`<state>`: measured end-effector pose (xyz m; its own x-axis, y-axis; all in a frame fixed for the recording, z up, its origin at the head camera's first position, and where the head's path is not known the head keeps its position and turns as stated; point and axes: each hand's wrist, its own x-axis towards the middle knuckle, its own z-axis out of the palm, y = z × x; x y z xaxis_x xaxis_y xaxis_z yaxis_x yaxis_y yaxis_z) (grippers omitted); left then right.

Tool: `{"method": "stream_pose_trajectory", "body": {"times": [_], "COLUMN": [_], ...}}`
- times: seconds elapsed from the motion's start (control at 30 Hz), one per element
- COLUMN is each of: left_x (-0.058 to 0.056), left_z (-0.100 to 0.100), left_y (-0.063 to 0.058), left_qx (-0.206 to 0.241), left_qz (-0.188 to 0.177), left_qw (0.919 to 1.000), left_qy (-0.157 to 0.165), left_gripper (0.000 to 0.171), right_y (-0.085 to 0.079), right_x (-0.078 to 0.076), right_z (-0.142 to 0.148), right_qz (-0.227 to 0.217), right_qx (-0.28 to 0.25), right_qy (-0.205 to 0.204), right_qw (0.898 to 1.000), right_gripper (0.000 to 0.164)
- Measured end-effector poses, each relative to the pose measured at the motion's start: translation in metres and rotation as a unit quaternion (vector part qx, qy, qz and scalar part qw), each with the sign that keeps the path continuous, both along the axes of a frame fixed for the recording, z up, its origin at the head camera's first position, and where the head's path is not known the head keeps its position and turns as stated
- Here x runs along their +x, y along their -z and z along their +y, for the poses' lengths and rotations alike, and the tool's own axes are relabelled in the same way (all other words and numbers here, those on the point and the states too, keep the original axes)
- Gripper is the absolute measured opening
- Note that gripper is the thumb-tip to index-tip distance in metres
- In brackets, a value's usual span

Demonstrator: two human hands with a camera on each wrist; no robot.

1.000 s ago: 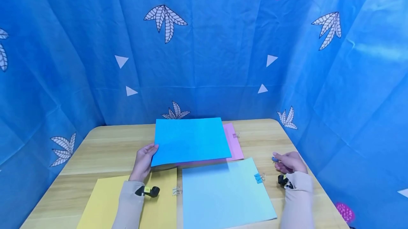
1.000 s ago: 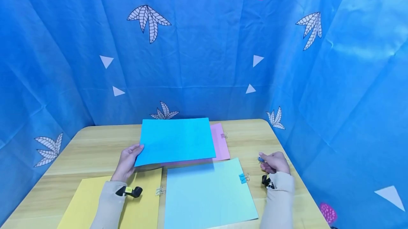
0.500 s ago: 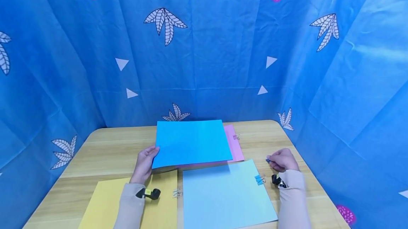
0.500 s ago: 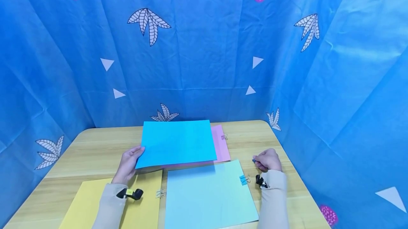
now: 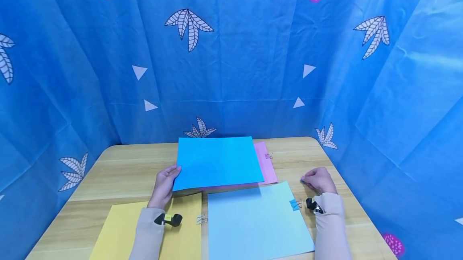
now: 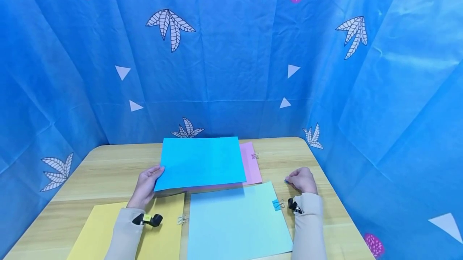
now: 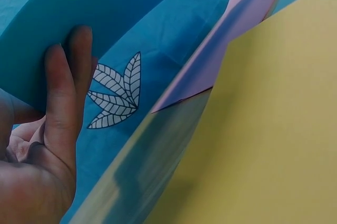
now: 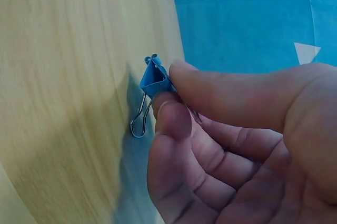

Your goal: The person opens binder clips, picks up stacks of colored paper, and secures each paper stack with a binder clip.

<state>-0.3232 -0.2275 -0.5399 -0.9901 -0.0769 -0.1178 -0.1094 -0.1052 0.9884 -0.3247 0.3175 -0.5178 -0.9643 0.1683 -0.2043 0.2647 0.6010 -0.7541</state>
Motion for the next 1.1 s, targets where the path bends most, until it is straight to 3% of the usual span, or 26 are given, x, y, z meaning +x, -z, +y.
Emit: {"method": "stream_pose_trajectory", "body": {"times": [0.23, 0.4, 0.83, 1.1], "left_x": [0.001, 0.0016, 0.0023, -0.002], "left_z": [0.0003, 0.0021, 0.0048, 0.0063], "left_y": [0.0037, 0.0036, 0.0011, 0.0016], "left_qx": [0.011, -0.006, 0.0, -0.004], "left_qz": [0.003, 0.001, -0.005, 0.003], "left_qw": [0.9999, 1.0, 1.0, 1.0], "left_qy": [0.0, 0.004, 0.005, 0.006], "left_gripper": [0.057, 0.056, 0.054, 0.054], "right_y": [-0.0017, -0.0014, 0.0016, -0.0037], "right_x": [-0.0006, 0.0002, 0.0007, 0.0018], "right_z": [-0.0026, -0.0019, 0.0039, 0.0037], "right_qz": [0.022, 0.034, 0.014, 0.019], "right_qx": [0.006, 0.006, 0.02, -0.034], "right_qy": [-0.009, 0.006, 0.025, 0.03], "right_qw": [1.0, 0.999, 0.999, 0.999], "right_gripper": [0.028, 0.026, 0.022, 0.03]}}
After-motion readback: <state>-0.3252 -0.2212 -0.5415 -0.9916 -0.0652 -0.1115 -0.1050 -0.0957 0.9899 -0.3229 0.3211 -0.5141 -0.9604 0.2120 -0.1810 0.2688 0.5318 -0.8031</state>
